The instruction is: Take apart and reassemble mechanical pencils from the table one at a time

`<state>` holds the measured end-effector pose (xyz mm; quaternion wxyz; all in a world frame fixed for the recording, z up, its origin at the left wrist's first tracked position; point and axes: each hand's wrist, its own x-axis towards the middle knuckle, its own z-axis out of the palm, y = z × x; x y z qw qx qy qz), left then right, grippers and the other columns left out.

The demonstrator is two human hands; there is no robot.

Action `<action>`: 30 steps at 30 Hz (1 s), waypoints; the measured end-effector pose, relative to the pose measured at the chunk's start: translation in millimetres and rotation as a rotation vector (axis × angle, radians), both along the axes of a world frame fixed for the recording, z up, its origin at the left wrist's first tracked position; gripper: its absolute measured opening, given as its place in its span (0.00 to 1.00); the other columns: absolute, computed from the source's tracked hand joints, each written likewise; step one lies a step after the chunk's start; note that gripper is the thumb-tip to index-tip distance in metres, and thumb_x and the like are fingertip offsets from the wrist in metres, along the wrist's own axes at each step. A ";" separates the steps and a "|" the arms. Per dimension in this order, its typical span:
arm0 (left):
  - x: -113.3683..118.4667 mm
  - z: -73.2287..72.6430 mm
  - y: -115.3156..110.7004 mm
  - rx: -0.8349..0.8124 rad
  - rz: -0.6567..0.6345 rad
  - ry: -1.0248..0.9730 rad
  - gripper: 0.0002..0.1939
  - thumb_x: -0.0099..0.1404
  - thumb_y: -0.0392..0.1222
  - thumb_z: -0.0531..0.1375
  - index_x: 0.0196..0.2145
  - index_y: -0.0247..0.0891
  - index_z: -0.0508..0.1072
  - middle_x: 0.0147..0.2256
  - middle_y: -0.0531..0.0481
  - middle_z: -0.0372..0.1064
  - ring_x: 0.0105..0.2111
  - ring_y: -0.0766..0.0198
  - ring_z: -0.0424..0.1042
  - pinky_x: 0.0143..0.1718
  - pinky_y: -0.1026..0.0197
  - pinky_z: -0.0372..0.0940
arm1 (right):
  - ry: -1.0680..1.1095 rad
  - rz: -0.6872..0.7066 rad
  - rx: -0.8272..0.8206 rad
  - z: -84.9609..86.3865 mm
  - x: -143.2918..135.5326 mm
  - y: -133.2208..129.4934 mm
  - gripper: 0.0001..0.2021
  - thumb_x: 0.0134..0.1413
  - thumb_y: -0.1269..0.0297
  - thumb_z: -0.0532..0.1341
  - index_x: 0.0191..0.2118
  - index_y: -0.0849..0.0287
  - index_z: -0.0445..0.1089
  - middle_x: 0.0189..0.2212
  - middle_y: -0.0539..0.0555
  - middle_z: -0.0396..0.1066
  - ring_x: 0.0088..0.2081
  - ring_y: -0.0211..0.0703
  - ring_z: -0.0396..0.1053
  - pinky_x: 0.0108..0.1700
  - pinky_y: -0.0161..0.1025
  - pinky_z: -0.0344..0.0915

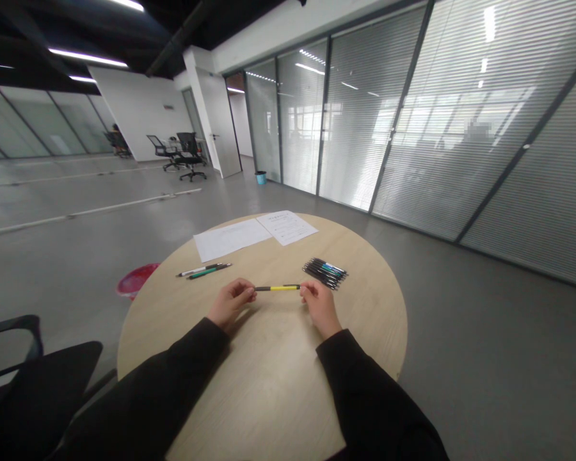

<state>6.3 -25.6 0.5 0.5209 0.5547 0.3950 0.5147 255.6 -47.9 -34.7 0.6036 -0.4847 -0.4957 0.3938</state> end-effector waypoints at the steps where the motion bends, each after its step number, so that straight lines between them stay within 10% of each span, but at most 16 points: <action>1: 0.1 0.4 -0.4 0.000 -0.001 0.003 0.17 0.52 0.50 0.71 0.30 0.34 0.72 0.23 0.51 0.72 0.24 0.67 0.70 0.29 0.63 0.64 | 0.005 0.001 0.000 -0.1 0.0 -0.1 0.14 0.51 0.55 0.65 0.36 0.61 0.74 0.27 0.53 0.72 0.26 0.40 0.69 0.30 0.38 0.66; 30: 0.4 -1.5 -0.4 0.003 -0.012 -0.004 0.18 0.53 0.51 0.71 0.30 0.35 0.72 0.23 0.52 0.72 0.24 0.66 0.70 0.29 0.62 0.66 | -0.021 -0.004 0.006 -0.8 -1.2 -1.2 0.19 0.52 0.46 0.63 0.32 0.60 0.71 0.21 0.49 0.66 0.23 0.38 0.64 0.26 0.35 0.61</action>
